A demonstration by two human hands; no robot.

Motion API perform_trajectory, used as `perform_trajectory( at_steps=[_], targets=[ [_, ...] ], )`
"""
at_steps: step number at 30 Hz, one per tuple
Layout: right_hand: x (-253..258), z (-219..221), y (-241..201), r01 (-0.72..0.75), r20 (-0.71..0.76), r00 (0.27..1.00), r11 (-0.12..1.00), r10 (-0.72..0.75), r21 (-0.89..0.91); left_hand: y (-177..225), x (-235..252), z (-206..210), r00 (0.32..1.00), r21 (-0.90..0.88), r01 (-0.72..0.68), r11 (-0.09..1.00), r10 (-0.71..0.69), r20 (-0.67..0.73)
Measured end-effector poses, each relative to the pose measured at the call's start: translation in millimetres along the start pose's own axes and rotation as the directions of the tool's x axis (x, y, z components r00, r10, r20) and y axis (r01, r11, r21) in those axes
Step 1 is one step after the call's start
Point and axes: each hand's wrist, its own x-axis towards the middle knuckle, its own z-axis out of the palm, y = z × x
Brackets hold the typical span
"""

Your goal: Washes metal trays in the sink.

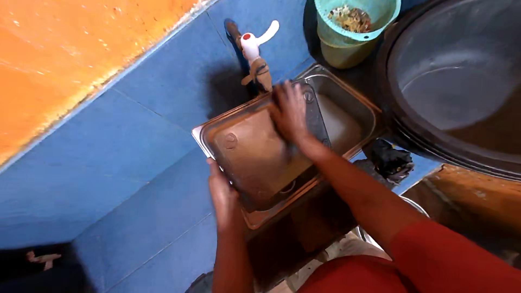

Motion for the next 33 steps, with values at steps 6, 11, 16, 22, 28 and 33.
perform_trajectory(
  at_steps=[6, 11, 16, 22, 28, 33],
  targets=[
    [20.6, -35.6, 54.7, -0.576, 0.222, 0.813, 0.800, 0.539, 0.166, 6.1, -7.3, -10.4, 0.995, -0.152, -0.030, 0.988, 0.014, -0.104],
    [-41.4, -10.4, 67.4, -0.709, 0.166, 0.693, 0.622, 0.701, 0.332, 6.4, -11.0, -6.3, 0.985, -0.239, -0.081, 0.968, 0.041, -0.165],
    [-97.8, 15.0, -29.7, -0.688, 0.222, 0.534, 0.267, 0.816, 0.675, -3.6, -19.5, 18.9, 0.988, -0.225, -0.117, 0.967, 0.090, -0.125],
    [-123.0, 9.9, -74.0, -0.835, 0.473, 0.347, 0.038, 0.810, 0.548, 0.1, -22.1, 12.4, 0.987, -0.169, -0.126, 0.977, 0.106, -0.121],
    [-79.0, 16.5, 15.1, -0.740, 0.421, 0.417, 0.032, 0.806, 0.672, 42.9, -27.9, -34.9, 0.967, -0.115, -0.160, 0.980, 0.133, -0.216],
    [-94.4, 14.1, 4.5, -0.894, 0.542, 0.447, 0.331, 0.712, 0.303, 72.9, -27.9, -59.5, 0.935, -0.165, -0.278, 0.946, 0.228, -0.271]
  ],
)
